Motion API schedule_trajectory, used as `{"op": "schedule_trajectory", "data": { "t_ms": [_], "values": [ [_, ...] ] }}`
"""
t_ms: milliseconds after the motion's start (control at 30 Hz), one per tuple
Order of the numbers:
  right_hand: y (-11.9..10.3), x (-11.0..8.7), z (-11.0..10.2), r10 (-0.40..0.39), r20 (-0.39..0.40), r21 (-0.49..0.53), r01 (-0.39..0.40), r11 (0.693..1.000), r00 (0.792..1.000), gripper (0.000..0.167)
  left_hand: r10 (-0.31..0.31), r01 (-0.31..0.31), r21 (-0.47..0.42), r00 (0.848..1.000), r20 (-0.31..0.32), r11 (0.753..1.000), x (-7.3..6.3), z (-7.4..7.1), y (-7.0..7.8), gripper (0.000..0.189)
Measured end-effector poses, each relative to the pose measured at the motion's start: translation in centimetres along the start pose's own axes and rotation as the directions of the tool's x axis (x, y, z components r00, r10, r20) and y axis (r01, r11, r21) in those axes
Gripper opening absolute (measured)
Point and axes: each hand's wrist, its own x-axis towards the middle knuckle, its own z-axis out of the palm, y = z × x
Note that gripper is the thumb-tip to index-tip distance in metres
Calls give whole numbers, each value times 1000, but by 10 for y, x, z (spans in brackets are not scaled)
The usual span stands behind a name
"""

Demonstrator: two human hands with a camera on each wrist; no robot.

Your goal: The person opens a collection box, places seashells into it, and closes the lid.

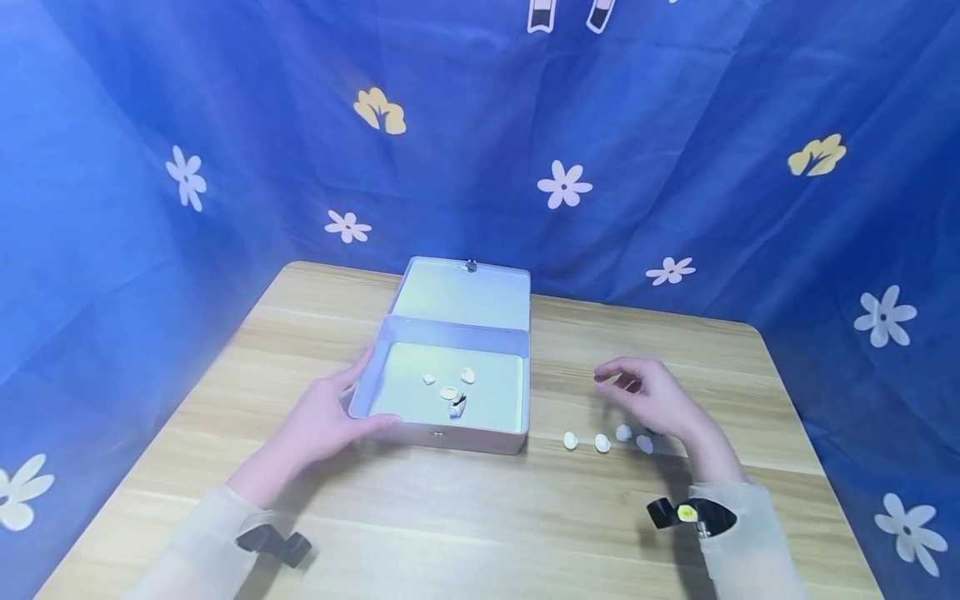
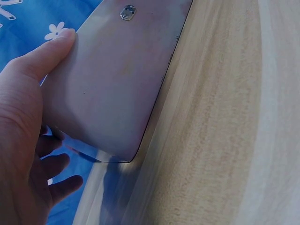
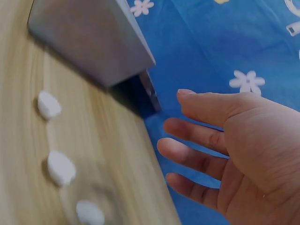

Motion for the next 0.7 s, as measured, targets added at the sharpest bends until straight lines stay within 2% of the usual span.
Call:
{"op": "schedule_trajectory", "data": {
  "t_ms": [400,700],
  "values": [
    [46,-43,-10,86,-55,-7,-86,996,995,26,14,-14,-3,1000,-3,1000,0,0,-1,130],
    [77,-67,-8,68,-137,-127,-85,988,988,26,21,-21,-10,1000,1,1000,1,1,-1,129]
  ]
}}
